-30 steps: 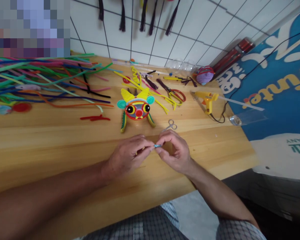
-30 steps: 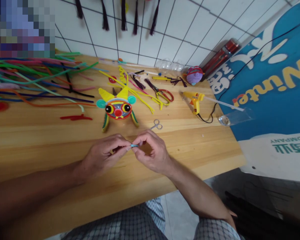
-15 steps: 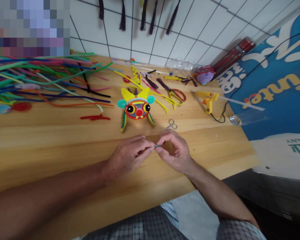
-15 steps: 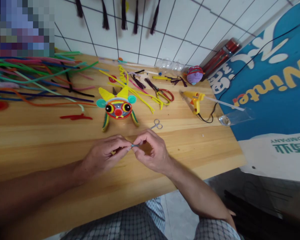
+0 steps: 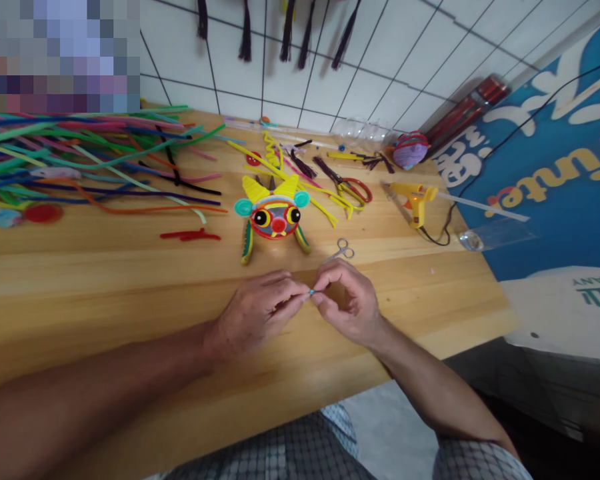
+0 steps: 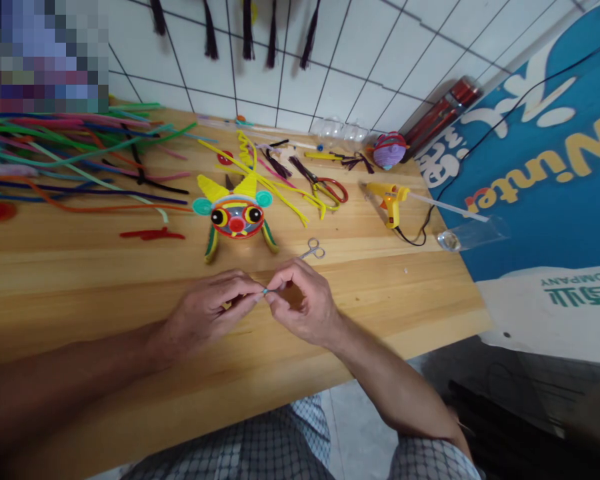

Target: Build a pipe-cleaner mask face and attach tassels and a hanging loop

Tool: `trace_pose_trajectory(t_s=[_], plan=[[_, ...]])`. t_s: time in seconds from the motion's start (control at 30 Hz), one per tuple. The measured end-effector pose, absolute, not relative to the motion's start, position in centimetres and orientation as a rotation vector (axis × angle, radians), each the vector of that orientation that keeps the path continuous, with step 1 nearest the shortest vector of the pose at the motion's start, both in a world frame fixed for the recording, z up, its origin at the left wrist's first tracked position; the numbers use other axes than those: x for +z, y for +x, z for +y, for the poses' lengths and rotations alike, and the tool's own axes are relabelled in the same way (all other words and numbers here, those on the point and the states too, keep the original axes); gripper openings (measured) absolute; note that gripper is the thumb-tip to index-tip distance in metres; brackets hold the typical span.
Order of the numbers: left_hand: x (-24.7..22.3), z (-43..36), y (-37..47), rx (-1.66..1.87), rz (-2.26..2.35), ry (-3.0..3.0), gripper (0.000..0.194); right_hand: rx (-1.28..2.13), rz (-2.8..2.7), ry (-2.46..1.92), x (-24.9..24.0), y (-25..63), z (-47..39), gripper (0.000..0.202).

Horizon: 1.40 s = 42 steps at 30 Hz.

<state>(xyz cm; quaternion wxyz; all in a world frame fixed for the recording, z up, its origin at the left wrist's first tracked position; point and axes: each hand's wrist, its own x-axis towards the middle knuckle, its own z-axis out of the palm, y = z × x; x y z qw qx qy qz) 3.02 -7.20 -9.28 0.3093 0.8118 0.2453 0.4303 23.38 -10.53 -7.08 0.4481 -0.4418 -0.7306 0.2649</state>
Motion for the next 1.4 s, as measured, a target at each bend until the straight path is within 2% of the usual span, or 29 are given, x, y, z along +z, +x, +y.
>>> trace_pose_trajectory(t_s=[1.4], plan=[[-9.15, -7.23, 2.97, 1.09, 0.649, 2.144, 0.012, 0.7, -1.866, -1.107, -7.14, 23.48, -10.62, 0.01]])
